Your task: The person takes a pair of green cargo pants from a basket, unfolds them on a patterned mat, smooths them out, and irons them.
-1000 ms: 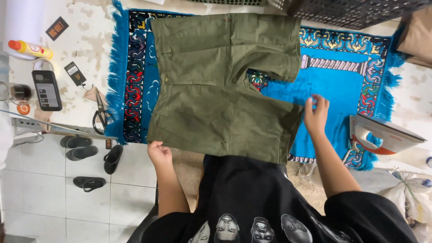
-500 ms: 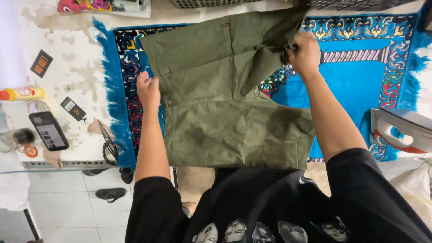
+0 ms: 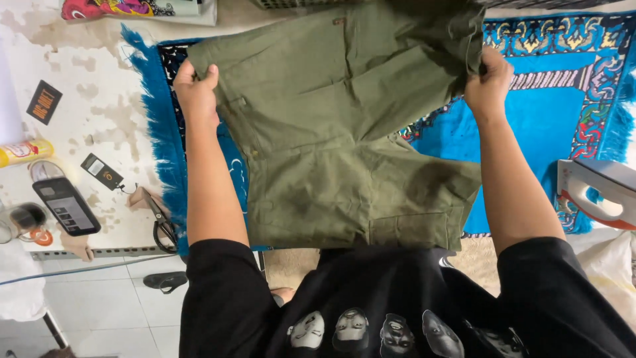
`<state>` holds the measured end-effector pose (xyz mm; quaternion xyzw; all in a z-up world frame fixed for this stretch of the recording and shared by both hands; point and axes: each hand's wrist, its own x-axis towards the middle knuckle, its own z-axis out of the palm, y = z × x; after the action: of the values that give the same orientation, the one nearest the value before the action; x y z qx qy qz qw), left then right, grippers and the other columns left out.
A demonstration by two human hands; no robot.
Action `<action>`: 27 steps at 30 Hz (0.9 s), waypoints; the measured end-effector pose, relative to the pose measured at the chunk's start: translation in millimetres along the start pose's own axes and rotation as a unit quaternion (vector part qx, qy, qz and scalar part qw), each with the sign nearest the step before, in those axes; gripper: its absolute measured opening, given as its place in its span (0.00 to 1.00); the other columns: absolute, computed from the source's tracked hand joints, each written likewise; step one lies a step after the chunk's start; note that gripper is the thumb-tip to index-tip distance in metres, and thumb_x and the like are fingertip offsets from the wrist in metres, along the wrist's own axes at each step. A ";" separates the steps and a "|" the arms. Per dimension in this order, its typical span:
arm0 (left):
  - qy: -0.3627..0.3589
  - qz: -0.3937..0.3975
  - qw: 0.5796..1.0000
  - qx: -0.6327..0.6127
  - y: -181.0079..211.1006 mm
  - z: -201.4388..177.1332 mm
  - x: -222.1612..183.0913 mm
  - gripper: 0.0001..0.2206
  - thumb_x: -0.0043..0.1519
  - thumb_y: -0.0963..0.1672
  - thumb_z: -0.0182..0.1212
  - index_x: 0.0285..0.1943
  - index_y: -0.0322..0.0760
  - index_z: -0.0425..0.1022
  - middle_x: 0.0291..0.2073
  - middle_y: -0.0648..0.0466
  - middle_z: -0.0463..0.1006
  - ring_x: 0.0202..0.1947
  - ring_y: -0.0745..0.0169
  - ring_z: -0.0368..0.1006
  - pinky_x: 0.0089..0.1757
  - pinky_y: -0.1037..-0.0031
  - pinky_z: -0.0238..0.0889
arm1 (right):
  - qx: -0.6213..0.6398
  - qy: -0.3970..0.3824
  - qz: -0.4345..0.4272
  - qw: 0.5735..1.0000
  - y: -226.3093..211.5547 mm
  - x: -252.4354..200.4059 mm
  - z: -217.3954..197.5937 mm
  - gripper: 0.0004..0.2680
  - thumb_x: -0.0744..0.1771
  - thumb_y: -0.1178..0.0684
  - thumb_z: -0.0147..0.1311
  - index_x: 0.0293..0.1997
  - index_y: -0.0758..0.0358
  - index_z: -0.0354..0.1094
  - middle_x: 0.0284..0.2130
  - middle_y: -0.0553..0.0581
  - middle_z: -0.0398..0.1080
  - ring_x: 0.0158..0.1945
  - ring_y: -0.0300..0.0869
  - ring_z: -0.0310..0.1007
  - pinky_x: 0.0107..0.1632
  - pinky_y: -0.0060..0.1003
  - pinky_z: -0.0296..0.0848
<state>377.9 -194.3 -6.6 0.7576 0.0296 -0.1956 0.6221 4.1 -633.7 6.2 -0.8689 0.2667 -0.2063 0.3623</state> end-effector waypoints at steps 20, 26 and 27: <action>-0.125 0.494 0.806 0.301 -51.1 143.9 -245.9 0.13 0.66 0.42 0.54 0.58 0.40 0.77 0.58 0.47 0.76 0.60 0.46 0.72 0.58 0.54 0.60 | -0.328 0.026 0.059 0.942 -6.5 -182.4 -28.1 0.23 0.67 0.46 0.64 0.69 0.66 0.65 0.57 0.71 0.70 0.65 0.67 0.63 0.62 0.65 0.59; -0.333 0.470 0.754 0.316 -62.2 237.5 -188.6 0.17 0.67 0.37 0.48 0.62 0.42 0.75 0.56 0.53 0.77 0.58 0.49 0.73 0.53 0.62 0.70 | -0.139 0.089 0.086 0.983 38.1 -245.3 -40.0 0.19 0.62 0.48 0.75 0.54 0.56 0.71 0.41 0.51 0.70 0.47 0.53 0.74 0.52 0.48 0.71; -0.366 0.411 0.741 0.384 -59.4 250.0 -180.5 0.15 0.69 0.39 0.48 0.60 0.46 0.77 0.56 0.57 0.77 0.59 0.51 0.71 0.55 0.58 0.67 | -0.112 0.100 0.096 0.984 30.7 -249.8 -41.9 0.19 0.62 0.50 0.74 0.56 0.56 0.69 0.44 0.52 0.73 0.48 0.52 0.76 0.52 0.47 0.72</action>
<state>129.5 -383.6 -39.1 0.7408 -0.5926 -0.1779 0.2617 -221.7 -520.6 -30.5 -0.8493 0.4050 -0.2255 0.2526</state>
